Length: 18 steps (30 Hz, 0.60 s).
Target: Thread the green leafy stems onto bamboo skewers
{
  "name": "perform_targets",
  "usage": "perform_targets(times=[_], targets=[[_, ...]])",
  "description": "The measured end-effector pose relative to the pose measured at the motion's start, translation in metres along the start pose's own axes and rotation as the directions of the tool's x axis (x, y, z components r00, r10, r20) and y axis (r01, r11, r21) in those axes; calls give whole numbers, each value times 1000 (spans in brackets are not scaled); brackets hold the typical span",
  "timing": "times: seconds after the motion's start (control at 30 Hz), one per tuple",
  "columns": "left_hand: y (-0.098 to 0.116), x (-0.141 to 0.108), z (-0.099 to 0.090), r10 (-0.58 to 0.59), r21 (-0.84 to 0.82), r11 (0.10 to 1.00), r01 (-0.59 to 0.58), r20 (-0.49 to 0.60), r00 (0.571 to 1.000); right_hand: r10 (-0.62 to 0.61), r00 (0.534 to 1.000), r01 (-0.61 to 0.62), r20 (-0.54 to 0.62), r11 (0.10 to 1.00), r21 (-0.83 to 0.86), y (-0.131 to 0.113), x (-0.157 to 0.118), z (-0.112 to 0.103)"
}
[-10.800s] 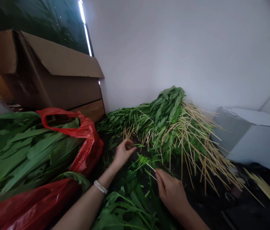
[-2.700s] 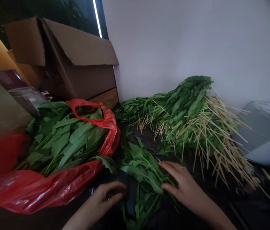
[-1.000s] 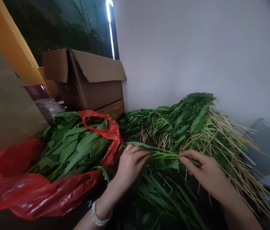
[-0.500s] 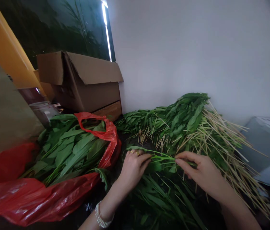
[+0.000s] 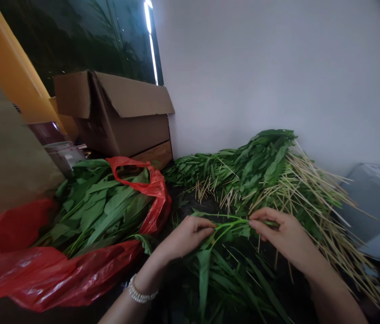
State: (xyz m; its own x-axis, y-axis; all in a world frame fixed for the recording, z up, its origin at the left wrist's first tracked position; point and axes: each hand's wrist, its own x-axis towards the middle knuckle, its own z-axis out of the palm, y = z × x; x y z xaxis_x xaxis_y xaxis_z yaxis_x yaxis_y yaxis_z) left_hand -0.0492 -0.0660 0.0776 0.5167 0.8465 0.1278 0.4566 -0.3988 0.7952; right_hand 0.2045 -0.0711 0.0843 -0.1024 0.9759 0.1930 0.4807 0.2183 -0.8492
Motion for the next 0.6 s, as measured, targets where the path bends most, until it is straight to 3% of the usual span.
perform_targets(times=[0.1, 0.23, 0.37, 0.5, 0.6], targets=[[1, 0, -1, -49, -60, 997, 52, 48, 998, 2, 999, -1, 35, 1000, -11, -2, -1, -1], [-1, 1, 3, -13, -6, 1000, 13, -19, 1000, -21, 999, 23, 28, 996, -84, -2, -1, -2], [-3, 6, 13, 59, 239, 970, -31, -109, 992, -42, 999, 43, 11, 984, -172, -5, -2, -1], [0, 10, 28, 129, 549, 835, 30, -249, 960, -54, 998, 60, 34, 976, -210, -13, -5, 3], [-3, 14, 33, 159, 552, 829, 92, -390, 907, -67, 995, 80, 69, 977, -199, -17, -7, 6]])
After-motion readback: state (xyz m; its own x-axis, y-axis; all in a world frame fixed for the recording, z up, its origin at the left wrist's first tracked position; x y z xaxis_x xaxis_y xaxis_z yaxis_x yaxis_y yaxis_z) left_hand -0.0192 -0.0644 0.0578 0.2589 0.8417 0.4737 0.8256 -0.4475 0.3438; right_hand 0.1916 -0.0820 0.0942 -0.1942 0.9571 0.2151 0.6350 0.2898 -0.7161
